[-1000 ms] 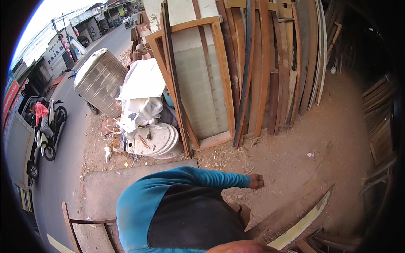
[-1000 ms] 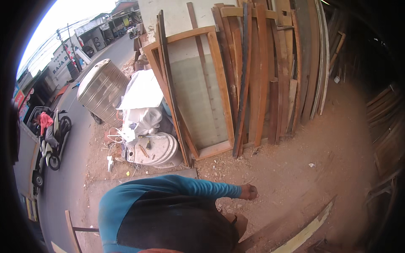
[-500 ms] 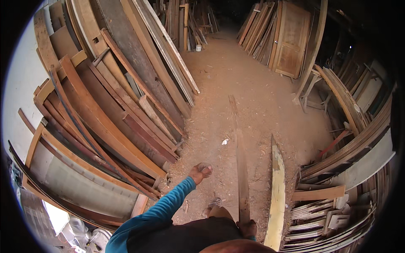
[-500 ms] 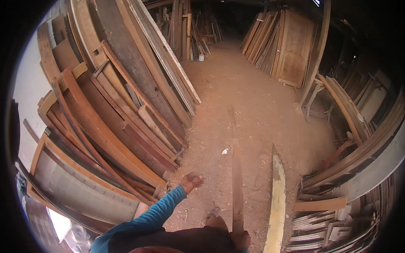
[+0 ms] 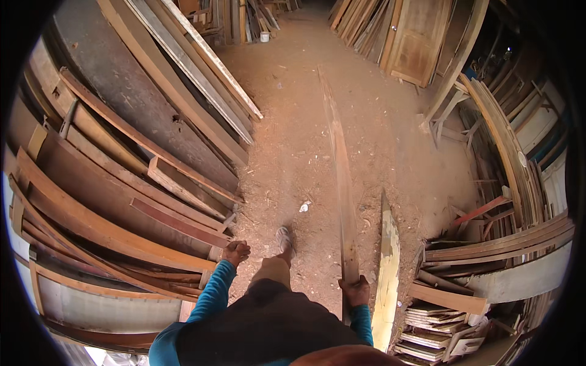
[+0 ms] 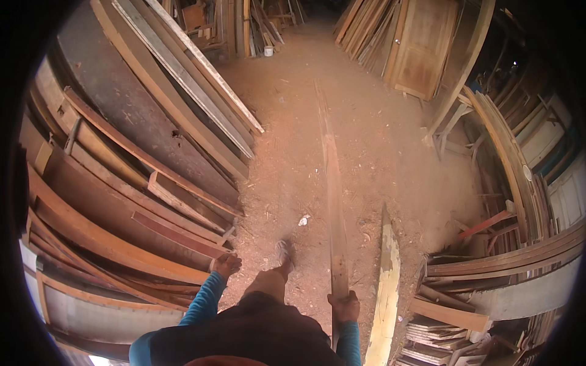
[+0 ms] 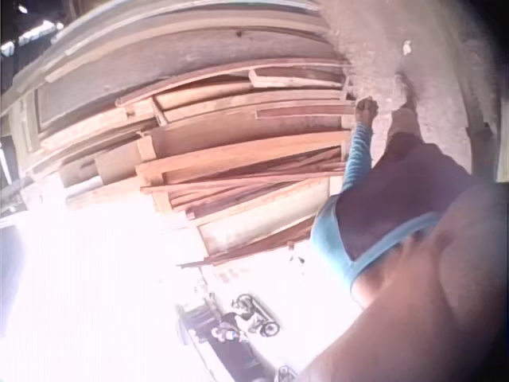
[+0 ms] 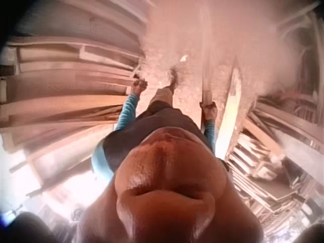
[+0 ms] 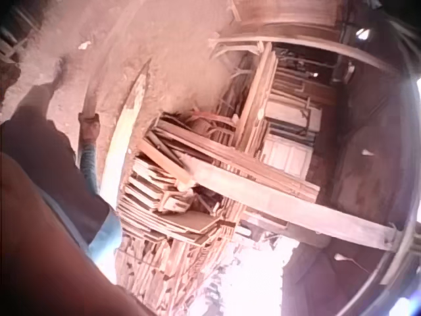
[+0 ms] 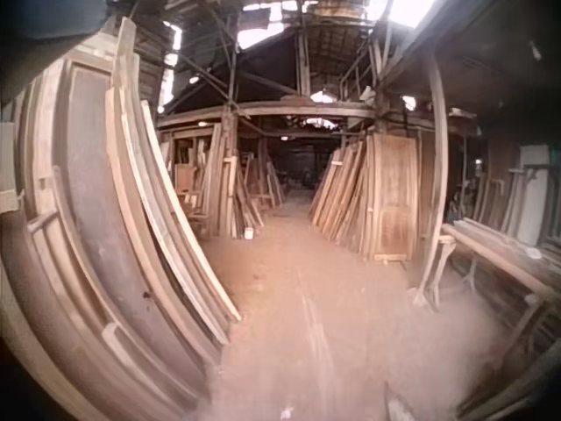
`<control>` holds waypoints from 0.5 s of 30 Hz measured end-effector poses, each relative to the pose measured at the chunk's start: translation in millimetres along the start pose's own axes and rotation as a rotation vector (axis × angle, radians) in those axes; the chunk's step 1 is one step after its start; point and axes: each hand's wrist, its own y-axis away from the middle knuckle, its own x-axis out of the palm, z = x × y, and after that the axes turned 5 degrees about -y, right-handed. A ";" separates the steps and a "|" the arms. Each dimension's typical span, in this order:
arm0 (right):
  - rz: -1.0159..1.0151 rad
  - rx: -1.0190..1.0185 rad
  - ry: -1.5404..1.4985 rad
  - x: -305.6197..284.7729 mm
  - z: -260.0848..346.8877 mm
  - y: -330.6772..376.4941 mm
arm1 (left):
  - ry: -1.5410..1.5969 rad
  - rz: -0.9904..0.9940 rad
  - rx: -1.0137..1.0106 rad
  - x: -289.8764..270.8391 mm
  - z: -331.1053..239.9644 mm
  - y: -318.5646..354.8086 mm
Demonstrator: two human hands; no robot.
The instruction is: The person prys nails out of a long, curved wooden board using the claw of a hammer, then lifts the board and carries it into a wood storage building.
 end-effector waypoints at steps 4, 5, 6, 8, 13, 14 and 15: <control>0.066 0.004 -0.073 38.0 47.0 -105.6 | 0.249 0.232 0.071 -46.6 5.0 -142.8; 0.055 -0.017 0.018 54.6 54.4 -136.9 | 0.728 0.695 0.066 -66.4 -0.6 -191.1; 0.041 0.032 0.056 45.6 67.6 -151.4 | 0.413 0.333 0.174 -12.2 -25.9 -201.3; 0.040 0.022 0.055 41.1 113.4 -216.8 | -0.104 -0.042 0.192 67.6 -127.4 -199.0; 0.006 -0.070 -0.032 39.9 190.6 -336.2 | -0.481 0.209 0.516 213.5 -274.7 -309.9; 0.028 -0.040 -0.061 36.2 208.8 -357.6 | -0.591 0.257 0.509 254.5 -315.2 -311.1; 0.033 -0.061 -0.107 33.5 236.4 -389.1 | -0.648 0.304 0.513 273.0 -333.0 -330.6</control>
